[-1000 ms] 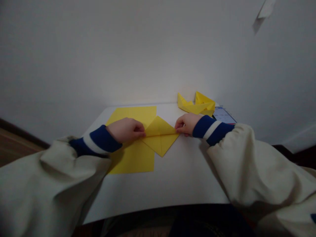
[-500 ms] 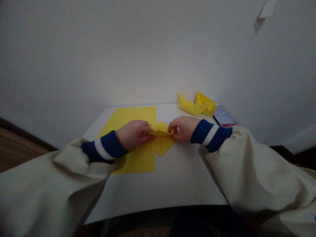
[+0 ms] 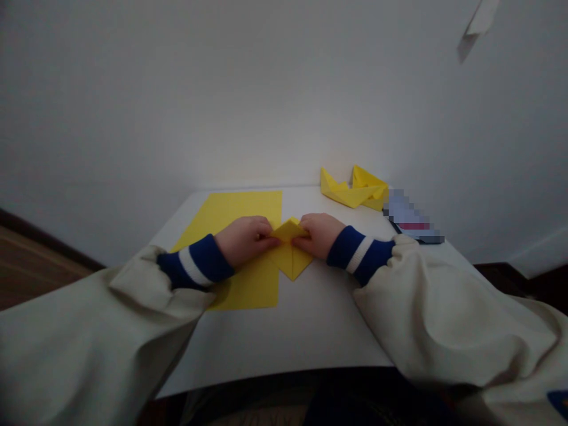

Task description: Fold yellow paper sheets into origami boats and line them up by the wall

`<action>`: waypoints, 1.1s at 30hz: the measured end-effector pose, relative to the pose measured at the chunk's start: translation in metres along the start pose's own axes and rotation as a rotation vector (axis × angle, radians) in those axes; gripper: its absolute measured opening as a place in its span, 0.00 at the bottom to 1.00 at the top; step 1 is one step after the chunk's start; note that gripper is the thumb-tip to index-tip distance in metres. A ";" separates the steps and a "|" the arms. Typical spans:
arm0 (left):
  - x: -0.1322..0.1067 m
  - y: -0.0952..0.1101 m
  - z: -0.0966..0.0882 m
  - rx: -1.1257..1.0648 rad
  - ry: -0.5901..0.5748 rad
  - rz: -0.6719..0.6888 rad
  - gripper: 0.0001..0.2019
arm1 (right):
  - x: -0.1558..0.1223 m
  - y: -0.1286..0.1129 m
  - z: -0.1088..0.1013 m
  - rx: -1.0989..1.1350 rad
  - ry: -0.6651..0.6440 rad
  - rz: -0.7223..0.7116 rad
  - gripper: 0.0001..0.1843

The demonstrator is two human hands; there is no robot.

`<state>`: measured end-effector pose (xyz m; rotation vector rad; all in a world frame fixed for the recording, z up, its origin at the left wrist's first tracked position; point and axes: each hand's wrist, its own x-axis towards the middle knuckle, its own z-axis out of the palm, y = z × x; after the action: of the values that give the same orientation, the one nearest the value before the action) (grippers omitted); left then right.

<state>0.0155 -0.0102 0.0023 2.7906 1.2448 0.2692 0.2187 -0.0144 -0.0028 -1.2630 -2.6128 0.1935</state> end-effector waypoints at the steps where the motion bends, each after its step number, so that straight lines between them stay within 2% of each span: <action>1: 0.000 -0.001 0.000 -0.015 -0.002 -0.036 0.14 | 0.000 0.000 0.000 0.017 -0.006 0.043 0.12; 6: 0.000 -0.004 0.002 -0.106 -0.019 -0.138 0.16 | 0.001 0.005 0.003 0.208 -0.075 0.174 0.16; 13: -0.001 -0.009 0.008 -0.247 -0.032 -0.115 0.14 | 0.001 0.010 0.007 0.397 -0.111 0.125 0.18; 17: 0.000 -0.012 0.010 -0.253 -0.022 -0.008 0.14 | 0.003 0.003 0.004 0.314 -0.103 0.164 0.20; 19: 0.000 -0.012 0.010 -0.250 -0.028 -0.002 0.16 | 0.003 0.001 0.001 0.257 -0.126 0.206 0.22; 27: -0.003 -0.011 0.007 -0.278 -0.085 -0.138 0.14 | 0.001 0.010 -0.005 0.185 -0.205 0.268 0.20; 33: -0.003 -0.012 0.009 -0.265 -0.081 -0.194 0.16 | -0.001 0.018 -0.010 0.141 -0.252 0.327 0.20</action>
<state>0.0066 -0.0048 -0.0085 2.4156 1.3401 0.2810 0.2358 -0.0036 0.0029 -1.7034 -2.5135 0.6199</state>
